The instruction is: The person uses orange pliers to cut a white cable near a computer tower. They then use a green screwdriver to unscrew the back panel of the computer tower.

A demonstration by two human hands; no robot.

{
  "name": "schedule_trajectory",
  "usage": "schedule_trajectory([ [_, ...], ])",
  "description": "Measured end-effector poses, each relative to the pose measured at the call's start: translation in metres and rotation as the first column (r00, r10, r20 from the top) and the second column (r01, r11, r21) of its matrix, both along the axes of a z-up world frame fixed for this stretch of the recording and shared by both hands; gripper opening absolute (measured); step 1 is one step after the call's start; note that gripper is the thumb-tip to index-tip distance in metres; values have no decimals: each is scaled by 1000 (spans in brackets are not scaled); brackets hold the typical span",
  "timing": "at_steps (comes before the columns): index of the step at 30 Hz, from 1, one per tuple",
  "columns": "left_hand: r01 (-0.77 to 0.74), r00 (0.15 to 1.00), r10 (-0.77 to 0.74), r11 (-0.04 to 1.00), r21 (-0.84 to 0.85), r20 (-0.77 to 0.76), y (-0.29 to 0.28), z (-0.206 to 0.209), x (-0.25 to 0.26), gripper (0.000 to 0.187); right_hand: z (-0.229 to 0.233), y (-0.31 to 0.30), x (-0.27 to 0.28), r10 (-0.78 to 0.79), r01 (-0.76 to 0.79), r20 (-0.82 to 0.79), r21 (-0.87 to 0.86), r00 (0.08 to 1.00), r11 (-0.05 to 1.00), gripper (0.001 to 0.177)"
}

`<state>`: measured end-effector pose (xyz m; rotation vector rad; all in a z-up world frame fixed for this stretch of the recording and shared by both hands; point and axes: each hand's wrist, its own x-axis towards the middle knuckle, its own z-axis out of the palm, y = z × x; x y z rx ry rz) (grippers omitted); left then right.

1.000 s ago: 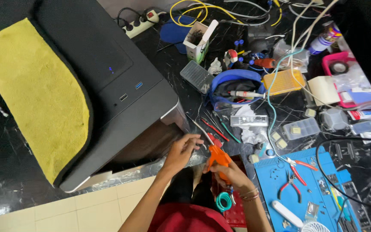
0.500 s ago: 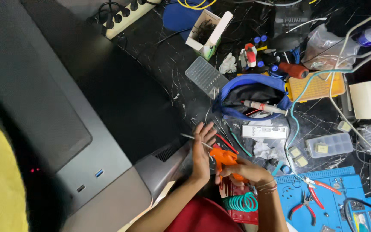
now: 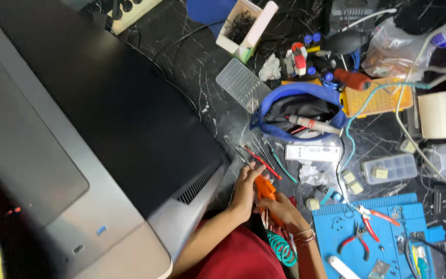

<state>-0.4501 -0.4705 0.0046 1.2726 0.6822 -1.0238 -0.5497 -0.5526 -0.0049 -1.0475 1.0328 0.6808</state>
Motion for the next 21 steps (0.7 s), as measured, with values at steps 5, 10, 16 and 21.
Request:
schedule_trajectory([
  [5,245,968,-248,967,67,44,34,-7,-24,43,20,33,-32,-43,43,-24,-5,999,999,29],
  [10,459,888,-459,885,70,-18,77,-19,-42,61,-6,94,-69,-234,234,-4,-2,972,972,20],
  [16,461,879,-458,887,6,132,128,-84,-65,90,-23,155,-93,-380,382,45,-52,924,923,62],
  [21,540,813,-551,835,112,190,158,-87,-61,82,-27,198,-108,-458,461,104,-6,883,888,84],
])
